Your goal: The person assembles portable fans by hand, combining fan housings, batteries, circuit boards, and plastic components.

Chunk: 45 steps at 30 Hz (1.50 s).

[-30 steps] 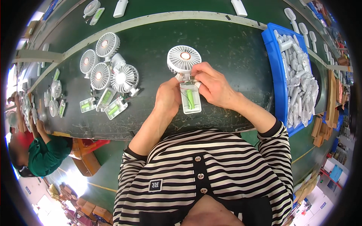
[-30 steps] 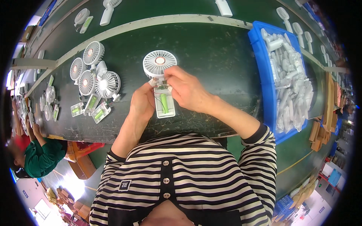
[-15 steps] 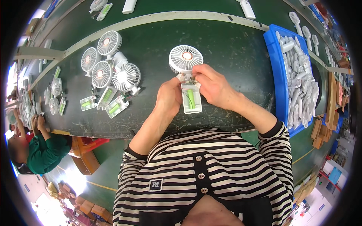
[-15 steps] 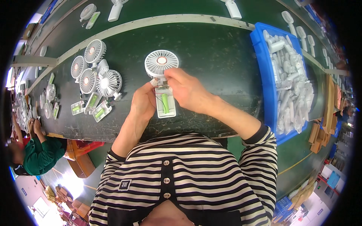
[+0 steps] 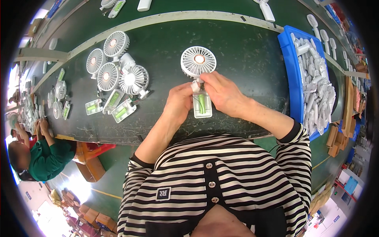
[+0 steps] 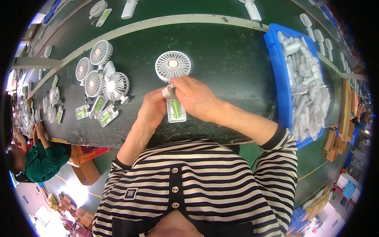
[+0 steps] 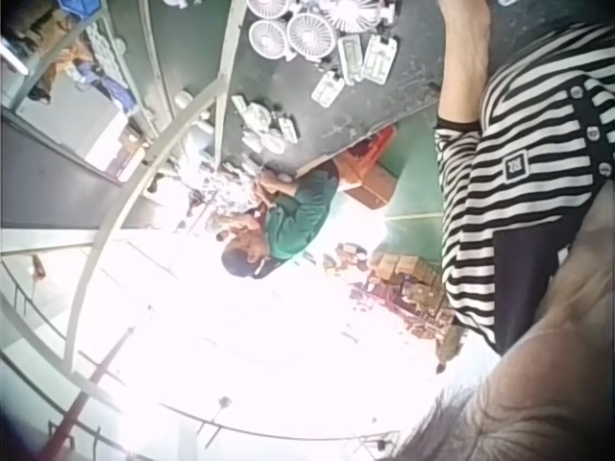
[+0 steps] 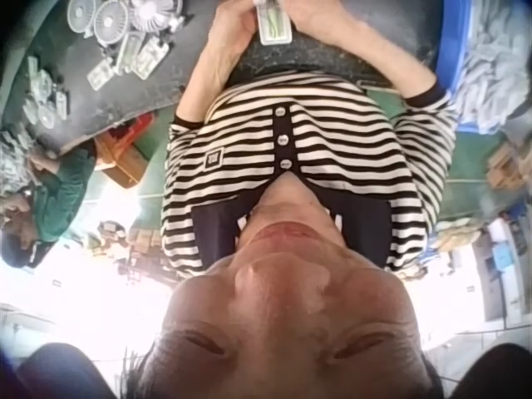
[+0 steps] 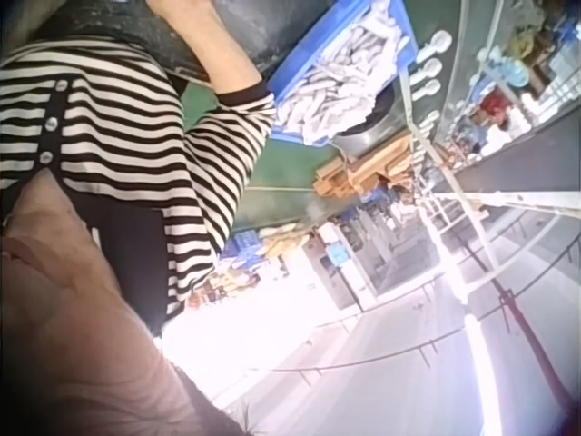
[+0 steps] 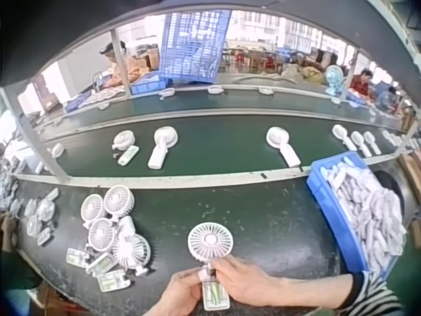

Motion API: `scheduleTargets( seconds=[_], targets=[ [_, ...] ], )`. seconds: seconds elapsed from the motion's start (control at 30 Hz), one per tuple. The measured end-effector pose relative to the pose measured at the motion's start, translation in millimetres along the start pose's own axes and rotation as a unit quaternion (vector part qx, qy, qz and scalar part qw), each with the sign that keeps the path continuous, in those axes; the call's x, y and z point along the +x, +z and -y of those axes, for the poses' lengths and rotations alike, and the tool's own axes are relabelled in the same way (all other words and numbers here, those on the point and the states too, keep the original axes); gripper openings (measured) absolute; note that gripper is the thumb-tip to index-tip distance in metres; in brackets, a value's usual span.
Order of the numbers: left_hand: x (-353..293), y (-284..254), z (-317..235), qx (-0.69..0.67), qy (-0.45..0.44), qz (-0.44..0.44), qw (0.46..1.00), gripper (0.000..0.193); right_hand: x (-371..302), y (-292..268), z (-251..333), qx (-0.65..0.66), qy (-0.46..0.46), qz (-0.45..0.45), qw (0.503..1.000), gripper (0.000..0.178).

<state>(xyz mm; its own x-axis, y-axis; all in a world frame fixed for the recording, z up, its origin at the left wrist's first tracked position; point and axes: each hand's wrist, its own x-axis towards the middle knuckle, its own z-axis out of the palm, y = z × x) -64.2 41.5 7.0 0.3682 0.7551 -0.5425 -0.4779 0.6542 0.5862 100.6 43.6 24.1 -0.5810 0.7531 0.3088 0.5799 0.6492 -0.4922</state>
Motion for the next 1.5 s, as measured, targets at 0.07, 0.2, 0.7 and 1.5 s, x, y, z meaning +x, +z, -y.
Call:
scheduleTargets(
  seconds=[0.07,0.2,0.7,1.5],
  targets=[
    [1,-2,4,0.042,-0.005,-0.010,0.999,0.027,0,1,0,-0.016,0.011,0.020,1.000,0.018],
    [-1,-1,8,0.061,0.023,-0.029,0.997,0.025,-1,1,2,-0.035,-0.023,0.020,0.999,0.017],
    [-4,3,11,0.090,0.039,-0.020,0.995,0.025,-5,1,1,-0.013,-0.009,0.008,1.000,0.015],
    [3,-3,19,0.070,-0.007,0.041,0.997,0.033,-2,-7,4,-0.155,-0.019,0.019,0.988,0.014]
  ],
)
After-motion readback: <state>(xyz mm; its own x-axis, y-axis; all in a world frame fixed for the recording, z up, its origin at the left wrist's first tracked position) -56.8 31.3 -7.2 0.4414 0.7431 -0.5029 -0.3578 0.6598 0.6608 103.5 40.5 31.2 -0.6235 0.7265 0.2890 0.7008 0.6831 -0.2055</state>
